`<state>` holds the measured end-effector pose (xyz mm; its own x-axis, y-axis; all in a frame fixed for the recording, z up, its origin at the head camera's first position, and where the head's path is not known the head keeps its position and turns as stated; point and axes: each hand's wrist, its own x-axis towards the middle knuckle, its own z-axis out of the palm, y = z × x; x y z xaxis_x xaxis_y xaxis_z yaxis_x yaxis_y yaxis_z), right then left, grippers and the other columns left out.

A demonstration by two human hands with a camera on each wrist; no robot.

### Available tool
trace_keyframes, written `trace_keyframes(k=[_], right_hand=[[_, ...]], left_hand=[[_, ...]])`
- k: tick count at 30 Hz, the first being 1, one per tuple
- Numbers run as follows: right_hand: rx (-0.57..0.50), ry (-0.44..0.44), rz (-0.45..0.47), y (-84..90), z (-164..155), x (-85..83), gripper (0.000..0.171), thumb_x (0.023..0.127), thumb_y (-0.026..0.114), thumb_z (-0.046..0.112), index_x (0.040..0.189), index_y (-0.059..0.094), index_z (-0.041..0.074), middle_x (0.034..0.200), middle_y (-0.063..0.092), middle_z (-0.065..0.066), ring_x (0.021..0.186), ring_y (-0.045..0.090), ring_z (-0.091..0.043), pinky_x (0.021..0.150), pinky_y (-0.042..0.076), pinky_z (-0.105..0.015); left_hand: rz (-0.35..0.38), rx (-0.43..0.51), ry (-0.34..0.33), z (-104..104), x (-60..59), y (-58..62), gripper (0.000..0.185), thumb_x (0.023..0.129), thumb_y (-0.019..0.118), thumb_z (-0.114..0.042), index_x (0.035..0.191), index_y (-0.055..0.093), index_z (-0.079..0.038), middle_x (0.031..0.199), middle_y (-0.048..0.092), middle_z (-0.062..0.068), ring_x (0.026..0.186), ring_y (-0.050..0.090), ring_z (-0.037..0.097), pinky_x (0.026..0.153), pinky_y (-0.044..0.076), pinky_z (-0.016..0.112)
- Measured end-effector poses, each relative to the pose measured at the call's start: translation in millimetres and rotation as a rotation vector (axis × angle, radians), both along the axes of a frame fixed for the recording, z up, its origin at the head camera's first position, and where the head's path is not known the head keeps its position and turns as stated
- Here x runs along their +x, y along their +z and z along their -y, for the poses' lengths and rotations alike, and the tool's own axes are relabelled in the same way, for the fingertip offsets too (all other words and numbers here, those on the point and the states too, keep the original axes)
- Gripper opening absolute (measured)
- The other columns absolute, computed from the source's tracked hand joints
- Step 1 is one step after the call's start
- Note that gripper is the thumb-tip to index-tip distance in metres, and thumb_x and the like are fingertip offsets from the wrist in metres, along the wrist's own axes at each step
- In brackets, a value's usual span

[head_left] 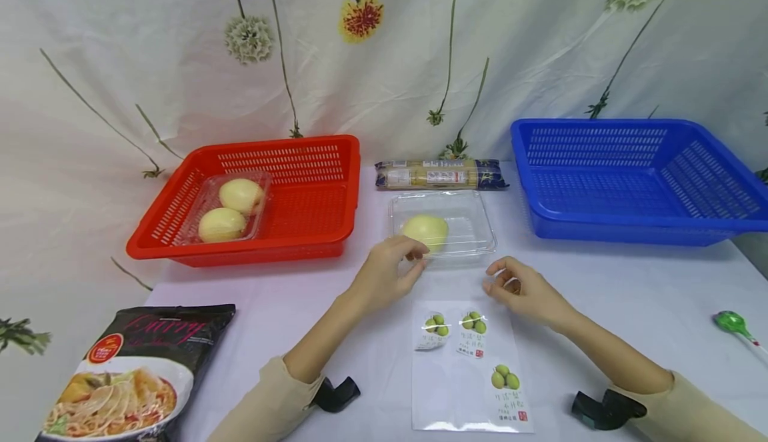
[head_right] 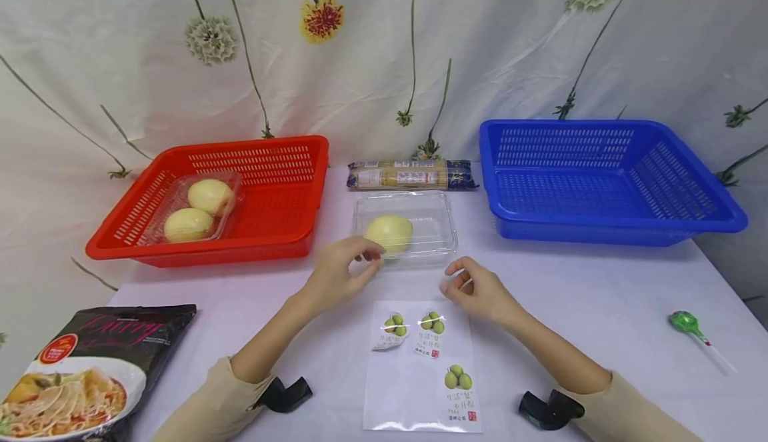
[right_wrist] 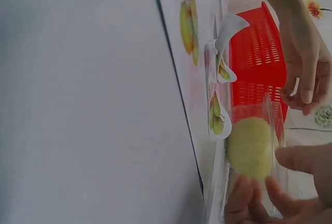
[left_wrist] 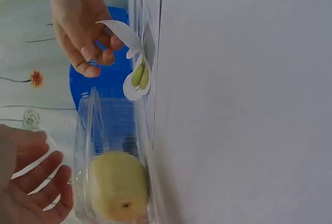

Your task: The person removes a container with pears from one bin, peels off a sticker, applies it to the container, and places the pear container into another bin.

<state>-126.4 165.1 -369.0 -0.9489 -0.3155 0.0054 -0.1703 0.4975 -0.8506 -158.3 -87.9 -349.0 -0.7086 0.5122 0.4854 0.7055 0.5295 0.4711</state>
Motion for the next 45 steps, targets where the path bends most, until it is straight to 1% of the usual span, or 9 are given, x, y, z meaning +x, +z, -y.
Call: trace_keyframes(k=[3,5,10,18,25,28,33,40,45], right_hand=[[0.115,0.184,-0.092,-1.6,-1.6,3.2,0.026,0.085,0.066,0.011,0.105,0.058,-0.003,0.083,0.057,-0.001,0.073,0.054,-0.01,0.064,0.048,-0.023],[0.171,0.255,-0.137,-2.2,-0.6,3.7,0.028,0.084,0.069,0.013,0.105,0.06,-0.002,0.085,0.058,0.0,0.075,0.053,-0.009,0.065,0.048,-0.024],[0.286,0.317,-0.169,-1.5,5.7,4.5,0.033,0.081,0.072,0.018,0.107,0.061,0.001,0.086,0.057,0.001,0.076,0.051,-0.009,0.068,0.047,-0.026],[0.346,0.353,-0.171,-1.7,12.7,5.9,0.027,0.078,0.074,0.012,0.101,0.063,0.002,0.079,0.052,0.005,0.071,0.046,-0.006,0.064,0.043,-0.022],[0.318,0.345,-0.168,-4.3,14.9,5.7,0.015,0.08,0.069,0.004,0.095,0.065,0.001,0.072,0.05,0.007,0.064,0.043,-0.003,0.059,0.041,-0.02],[0.295,0.337,-0.161,-5.4,15.2,5.1,0.003,0.083,0.065,0.002,0.086,0.065,0.004,0.068,0.051,0.009,0.061,0.042,-0.001,0.056,0.041,-0.02],[0.283,0.342,-0.167,-5.0,15.2,4.5,0.011,0.084,0.064,0.001,0.076,0.062,0.009,0.065,0.049,0.009,0.059,0.041,0.0,0.053,0.04,-0.019],[0.247,0.365,-0.136,-0.3,11.7,4.3,0.01,0.086,0.063,0.003,0.079,0.062,0.01,0.071,0.053,0.009,0.065,0.046,-0.002,0.059,0.044,-0.021],[0.187,0.408,-0.079,7.2,7.0,4.0,0.007,0.087,0.062,0.006,0.081,0.062,0.009,0.079,0.059,0.006,0.075,0.054,-0.005,0.067,0.051,-0.024]], left_hand=[[0.184,-0.186,-0.085,-2.4,6.4,1.5,0.021,0.084,0.068,-0.008,0.104,0.066,-0.001,0.092,0.067,0.008,0.084,0.061,0.019,0.076,0.05,0.028],[0.293,-0.31,-0.116,-5.4,8.4,0.4,0.028,0.084,0.068,-0.011,0.111,0.065,-0.004,0.098,0.067,0.008,0.09,0.061,0.019,0.079,0.05,0.028],[0.405,-0.47,-0.15,-15.6,7.6,-5.2,0.038,0.082,0.072,-0.014,0.118,0.063,-0.008,0.103,0.065,0.005,0.095,0.059,0.017,0.083,0.048,0.026],[0.442,-0.525,-0.196,-26.9,2.3,-13.0,0.03,0.08,0.075,-0.015,0.108,0.068,-0.013,0.086,0.057,-0.002,0.081,0.049,0.009,0.072,0.042,0.018],[0.437,-0.553,-0.199,-33.4,1.4,-13.9,0.019,0.076,0.078,-0.014,0.092,0.069,-0.013,0.079,0.052,-0.002,0.076,0.045,0.009,0.069,0.038,0.019],[0.429,-0.557,-0.201,-35.2,1.2,-14.7,0.012,0.078,0.076,-0.013,0.089,0.069,-0.013,0.076,0.051,-0.003,0.075,0.044,0.008,0.068,0.037,0.019],[0.395,-0.528,-0.215,-37.0,0.3,-16.2,0.008,0.084,0.066,-0.005,0.086,0.072,-0.011,0.068,0.05,-0.006,0.069,0.044,0.007,0.067,0.037,0.018],[0.418,-0.572,-0.164,-38.2,1.7,-16.0,0.012,0.078,0.073,-0.008,0.087,0.07,-0.016,0.075,0.049,-0.006,0.075,0.045,0.008,0.071,0.038,0.019],[0.451,-0.545,-0.167,-37.9,-1.7,-17.5,0.009,0.079,0.073,-0.008,0.085,0.071,-0.014,0.07,0.05,-0.006,0.072,0.046,0.009,0.067,0.038,0.02]])
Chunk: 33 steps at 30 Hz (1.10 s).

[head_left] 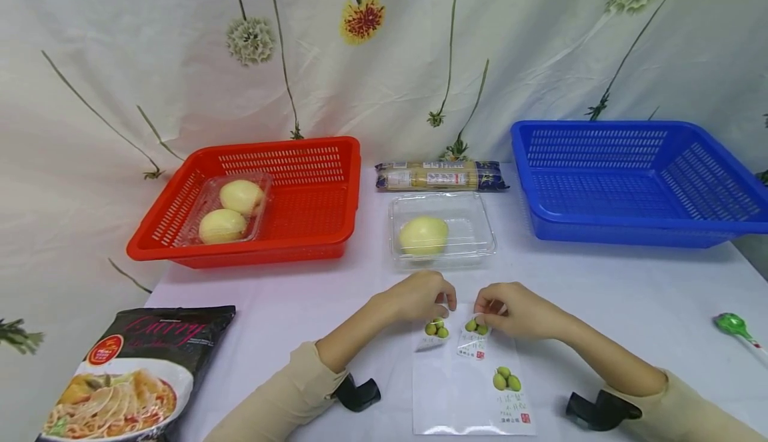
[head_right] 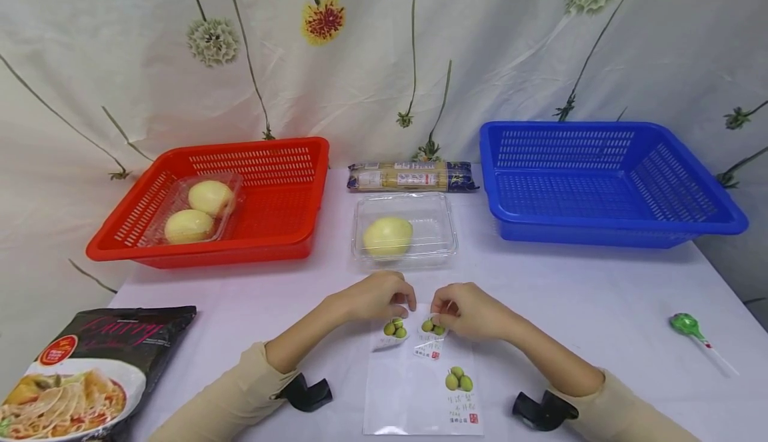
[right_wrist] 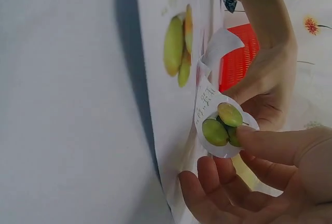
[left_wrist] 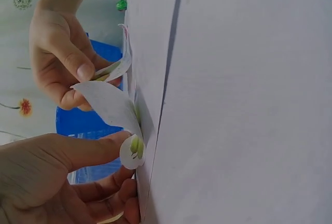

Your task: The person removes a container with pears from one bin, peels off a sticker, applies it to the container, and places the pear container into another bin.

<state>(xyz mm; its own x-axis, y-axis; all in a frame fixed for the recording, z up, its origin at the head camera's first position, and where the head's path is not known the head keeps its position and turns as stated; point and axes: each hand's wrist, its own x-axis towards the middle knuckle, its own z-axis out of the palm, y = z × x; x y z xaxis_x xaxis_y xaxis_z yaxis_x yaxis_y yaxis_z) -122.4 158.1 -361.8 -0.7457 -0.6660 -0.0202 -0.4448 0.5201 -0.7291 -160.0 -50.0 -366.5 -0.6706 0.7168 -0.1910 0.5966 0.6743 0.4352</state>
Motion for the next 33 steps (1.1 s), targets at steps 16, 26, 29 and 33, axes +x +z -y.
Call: trace_keyframes(k=[16,26,29,33], right_hand=[[-0.023,0.036,0.1,13.7,-3.6,3.5,0.006,0.09,0.061,0.011,0.084,0.06,0.008,0.086,0.062,0.004,0.085,0.059,-0.011,0.07,0.052,-0.027],[-0.08,0.104,0.137,26.6,-9.1,2.6,0.003,0.09,0.06,0.009,0.088,0.062,0.009,0.089,0.063,0.003,0.088,0.058,-0.01,0.075,0.053,-0.028],[-0.087,0.117,0.13,32.3,-8.9,1.4,0.004,0.09,0.059,0.006,0.089,0.062,0.009,0.089,0.062,0.003,0.087,0.056,-0.009,0.075,0.053,-0.028],[-0.106,0.103,0.133,42.5,-6.7,0.1,0.004,0.092,0.06,0.009,0.09,0.061,0.006,0.089,0.062,0.001,0.087,0.056,-0.009,0.075,0.053,-0.026]], left_hand=[[-0.009,0.0,-0.001,0.4,1.2,-0.5,0.02,0.07,0.083,-0.019,0.085,0.07,-0.015,0.073,0.052,-0.006,0.075,0.046,0.007,0.069,0.038,0.018],[-0.025,-0.006,0.004,-0.9,3.3,0.5,0.022,0.068,0.084,-0.018,0.085,0.07,-0.014,0.073,0.052,-0.005,0.074,0.046,0.008,0.069,0.038,0.019],[-0.027,-0.013,0.008,-1.5,4.0,0.7,0.022,0.068,0.085,-0.018,0.084,0.069,-0.015,0.072,0.051,-0.006,0.074,0.046,0.007,0.069,0.038,0.019],[-0.023,-0.027,0.015,-2.3,4.4,0.2,0.021,0.068,0.084,-0.019,0.082,0.069,-0.016,0.073,0.051,-0.007,0.075,0.046,0.007,0.07,0.038,0.019]])
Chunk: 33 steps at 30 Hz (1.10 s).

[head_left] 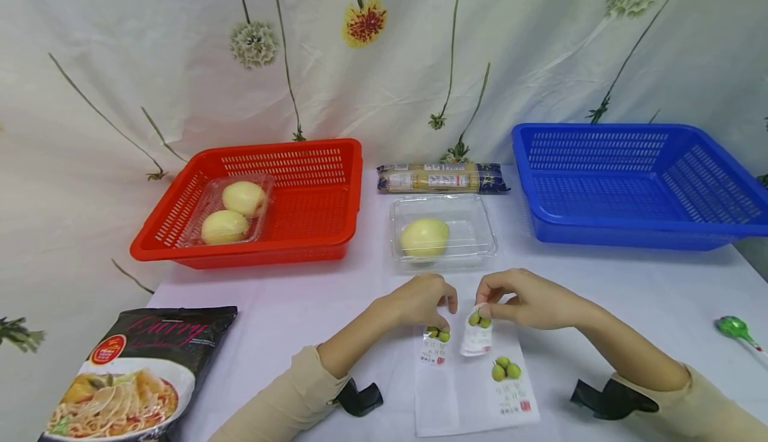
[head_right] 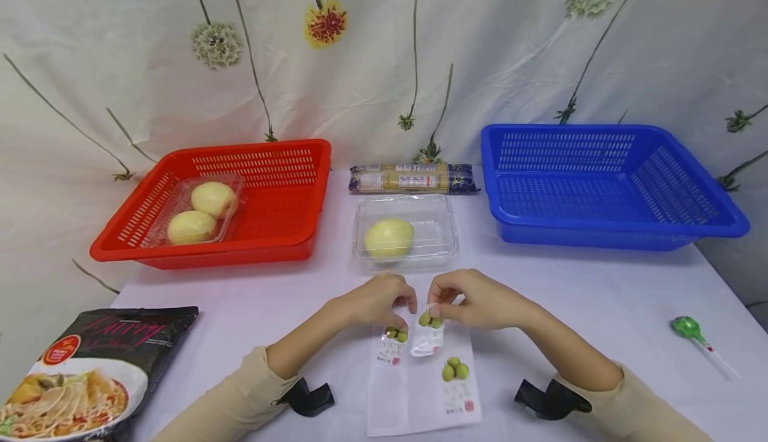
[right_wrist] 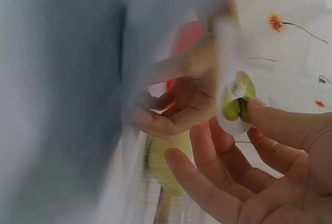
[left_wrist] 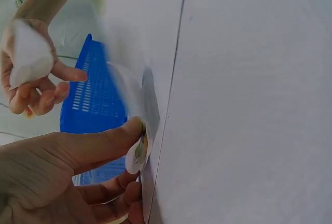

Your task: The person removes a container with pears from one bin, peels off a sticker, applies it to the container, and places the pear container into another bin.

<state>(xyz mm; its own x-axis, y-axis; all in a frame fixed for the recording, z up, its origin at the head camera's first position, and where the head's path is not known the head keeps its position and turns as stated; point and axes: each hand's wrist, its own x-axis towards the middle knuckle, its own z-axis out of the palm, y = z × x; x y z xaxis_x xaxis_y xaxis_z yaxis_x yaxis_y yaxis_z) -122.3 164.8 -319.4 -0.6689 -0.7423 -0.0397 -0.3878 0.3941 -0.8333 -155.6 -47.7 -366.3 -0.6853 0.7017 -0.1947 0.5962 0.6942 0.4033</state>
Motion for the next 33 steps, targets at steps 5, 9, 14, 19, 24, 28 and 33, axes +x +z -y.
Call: trace_keyframes(k=[5,9,14,19,24,28,33], right_hand=[[-0.049,-0.04,-0.056,13.2,1.2,-7.4,0.008,0.092,0.059,0.009,0.091,0.059,0.002,0.089,0.061,-0.002,0.088,0.059,-0.014,0.076,0.054,-0.026],[-0.046,-0.081,-0.125,21.2,4.0,-26.1,0.005,0.092,0.058,0.006,0.092,0.059,0.001,0.088,0.062,-0.003,0.086,0.059,-0.016,0.077,0.054,-0.026],[-0.059,-0.121,-0.178,26.6,10.7,-62.2,0.004,0.091,0.058,0.002,0.093,0.059,-0.002,0.088,0.063,-0.006,0.085,0.06,-0.022,0.074,0.054,-0.031],[-0.039,-0.15,-0.23,28.5,19.4,-97.4,0.006,0.091,0.058,0.001,0.094,0.059,-0.004,0.089,0.064,-0.012,0.087,0.063,-0.03,0.078,0.053,-0.039],[0.01,-0.141,-0.29,27.2,28.3,-123.2,0.005,0.09,0.059,0.0,0.09,0.058,-0.004,0.088,0.065,-0.016,0.087,0.064,-0.035,0.072,0.052,-0.039],[0.055,-0.114,-0.33,25.8,35.3,-135.5,0.005,0.089,0.059,-0.001,0.086,0.058,-0.004,0.086,0.066,-0.016,0.086,0.065,-0.034,0.076,0.053,-0.041],[0.084,-0.096,-0.324,23.4,41.7,-141.9,0.004,0.088,0.058,-0.004,0.084,0.057,-0.004,0.085,0.063,-0.016,0.084,0.064,-0.031,0.078,0.054,-0.04]], left_hand=[[0.017,-0.008,0.005,-0.3,0.0,0.1,0.02,0.069,0.084,-0.019,0.082,0.07,-0.016,0.073,0.051,-0.008,0.075,0.046,0.007,0.068,0.039,0.019],[-0.023,-0.036,-0.029,1.1,1.9,2.8,0.018,0.072,0.082,-0.02,0.084,0.07,-0.015,0.074,0.053,-0.007,0.073,0.046,0.007,0.067,0.039,0.018],[-0.092,-0.066,-0.041,3.9,6.2,14.4,0.018,0.077,0.077,-0.023,0.089,0.069,-0.012,0.084,0.058,-0.004,0.077,0.049,0.009,0.069,0.042,0.02],[-0.14,0.012,0.051,8.7,3.2,30.5,0.014,0.08,0.075,-0.023,0.086,0.066,-0.013,0.082,0.06,-0.005,0.076,0.052,0.01,0.068,0.045,0.022],[-0.372,0.149,0.147,13.8,-4.2,37.8,0.017,0.084,0.072,-0.026,0.087,0.064,-0.011,0.087,0.059,0.001,0.08,0.053,0.014,0.065,0.048,0.026],[-0.546,0.239,0.211,15.9,-12.0,31.7,0.027,0.084,0.071,-0.027,0.1,0.064,-0.007,0.099,0.056,0.008,0.096,0.052,0.021,0.078,0.049,0.033],[-0.588,0.235,0.217,16.6,-19.4,23.8,0.04,0.085,0.07,-0.03,0.113,0.06,-0.005,0.116,0.053,0.015,0.112,0.046,0.028,0.096,0.041,0.041]])
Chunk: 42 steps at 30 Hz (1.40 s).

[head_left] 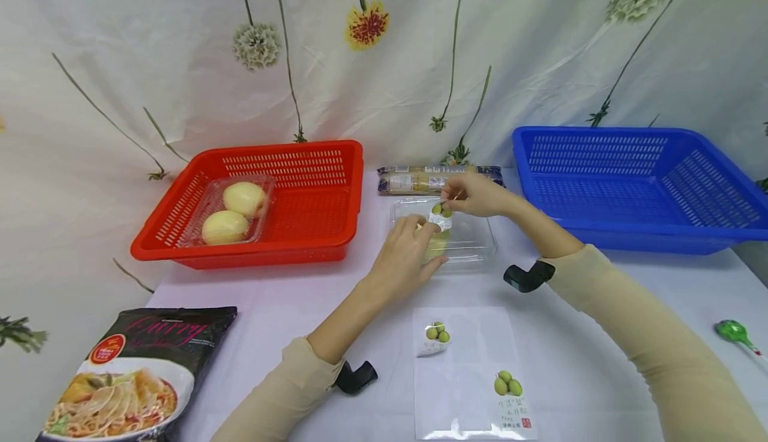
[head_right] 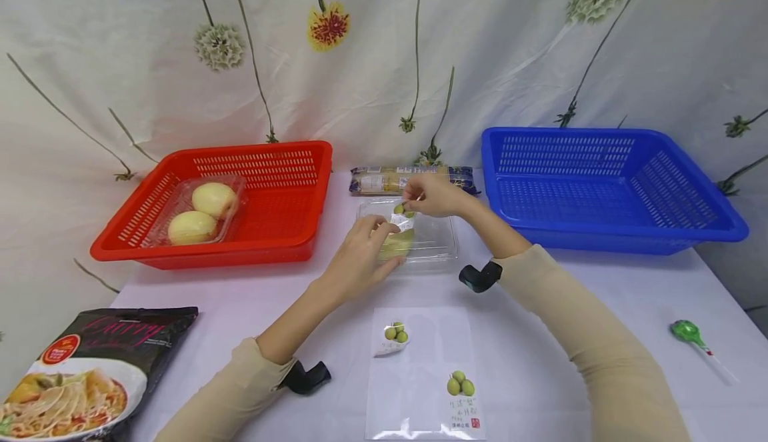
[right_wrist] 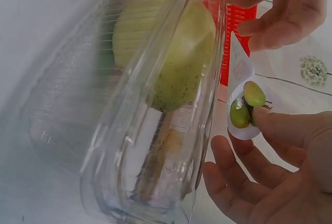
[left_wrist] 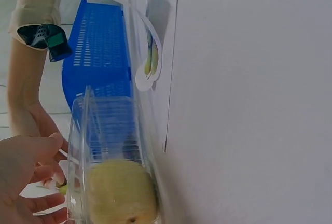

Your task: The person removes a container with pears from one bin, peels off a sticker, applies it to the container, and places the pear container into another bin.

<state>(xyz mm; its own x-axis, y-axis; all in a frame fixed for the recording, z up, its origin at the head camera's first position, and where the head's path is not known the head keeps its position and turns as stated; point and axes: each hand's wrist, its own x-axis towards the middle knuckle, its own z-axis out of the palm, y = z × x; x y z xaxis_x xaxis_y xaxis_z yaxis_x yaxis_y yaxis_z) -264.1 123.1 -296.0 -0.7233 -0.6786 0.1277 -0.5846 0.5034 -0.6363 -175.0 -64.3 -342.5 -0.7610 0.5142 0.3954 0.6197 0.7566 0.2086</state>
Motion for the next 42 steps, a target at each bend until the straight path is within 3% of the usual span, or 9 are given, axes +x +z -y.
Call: trace_keyframes(k=[8,12,17,21,28,32,35,38,42], right_hand=[[0.033,0.024,-0.029,-2.0,3.7,-2.7,0.004,0.087,0.059,-0.004,0.083,0.059,-0.005,0.082,0.063,-0.016,0.078,0.063,-0.031,0.071,0.054,-0.037],[0.038,0.02,-0.034,-4.7,5.2,-4.5,0.004,0.086,0.06,-0.005,0.082,0.06,-0.005,0.078,0.063,-0.014,0.071,0.06,-0.027,0.066,0.051,-0.032],[0.059,-0.011,-0.021,-9.6,7.0,-6.2,0.006,0.083,0.064,-0.005,0.081,0.059,-0.002,0.074,0.061,-0.01,0.069,0.056,-0.018,0.067,0.048,-0.029],[0.063,-0.038,-0.017,-11.8,7.6,-4.8,0.008,0.081,0.066,-0.005,0.083,0.058,-0.003,0.078,0.062,-0.012,0.074,0.06,-0.022,0.072,0.051,-0.033],[0.148,-0.139,-0.055,-16.7,11.0,-0.7,0.032,0.083,0.071,0.013,0.107,0.058,-0.005,0.104,0.062,-0.021,0.101,0.056,-0.035,0.088,0.047,-0.048],[0.232,-0.266,-0.061,-26.2,11.5,-0.9,0.055,0.086,0.066,0.036,0.128,0.053,0.003,0.133,0.046,-0.027,0.129,0.031,-0.047,0.097,0.026,-0.068],[0.278,-0.325,-0.024,-35.7,10.6,-3.3,0.069,0.087,0.06,0.049,0.138,0.045,0.005,0.142,0.035,-0.028,0.134,0.016,-0.053,0.097,0.016,-0.075],[0.29,-0.341,-0.008,-42.3,9.6,-7.7,0.076,0.086,0.058,0.053,0.137,0.043,-0.001,0.139,0.042,-0.026,0.132,0.025,-0.051,0.1,0.021,-0.07],[0.262,-0.378,0.004,-44.5,11.5,-12.6,0.078,0.082,0.062,0.054,0.129,0.05,-0.007,0.126,0.055,-0.025,0.117,0.048,-0.044,0.095,0.041,-0.055]], left_hand=[[0.056,-0.093,0.035,-4.0,-3.6,-5.0,0.057,0.087,0.066,-0.037,0.13,0.047,-0.005,0.123,0.051,0.013,0.117,0.043,0.028,0.095,0.035,0.046],[0.04,-0.111,0.053,-5.7,-4.3,-6.7,0.067,0.087,0.066,-0.039,0.136,0.04,-0.002,0.123,0.051,0.014,0.115,0.043,0.028,0.094,0.035,0.044],[0.007,-0.171,0.074,-6.6,-5.3,-9.5,0.054,0.086,0.066,-0.042,0.127,0.054,-0.01,0.12,0.049,0.012,0.114,0.041,0.027,0.087,0.035,0.041],[-0.02,-0.208,0.079,-7.2,-5.1,-11.1,0.048,0.084,0.067,-0.043,0.123,0.059,-0.016,0.119,0.05,0.011,0.112,0.041,0.026,0.083,0.034,0.04],[-0.028,-0.293,0.105,-8.5,-0.1,-9.1,0.05,0.085,0.064,-0.045,0.129,0.058,-0.022,0.121,0.049,0.01,0.111,0.041,0.025,0.085,0.034,0.042],[-0.031,-0.329,0.108,-8.8,3.2,-8.4,0.054,0.085,0.064,-0.047,0.131,0.056,-0.021,0.126,0.047,0.012,0.112,0.042,0.026,0.088,0.034,0.045],[-0.025,-0.34,0.104,-8.5,4.9,-8.5,0.058,0.084,0.065,-0.049,0.134,0.054,-0.02,0.132,0.045,0.013,0.116,0.042,0.027,0.091,0.034,0.047],[-0.023,-0.352,0.1,-8.1,5.9,-8.6,0.061,0.083,0.065,-0.05,0.135,0.053,-0.021,0.137,0.042,0.014,0.118,0.041,0.027,0.094,0.034,0.047],[-0.026,-0.373,0.097,-7.8,6.1,-8.8,0.063,0.083,0.063,-0.054,0.137,0.051,-0.022,0.137,0.042,0.014,0.118,0.041,0.026,0.096,0.033,0.045]])
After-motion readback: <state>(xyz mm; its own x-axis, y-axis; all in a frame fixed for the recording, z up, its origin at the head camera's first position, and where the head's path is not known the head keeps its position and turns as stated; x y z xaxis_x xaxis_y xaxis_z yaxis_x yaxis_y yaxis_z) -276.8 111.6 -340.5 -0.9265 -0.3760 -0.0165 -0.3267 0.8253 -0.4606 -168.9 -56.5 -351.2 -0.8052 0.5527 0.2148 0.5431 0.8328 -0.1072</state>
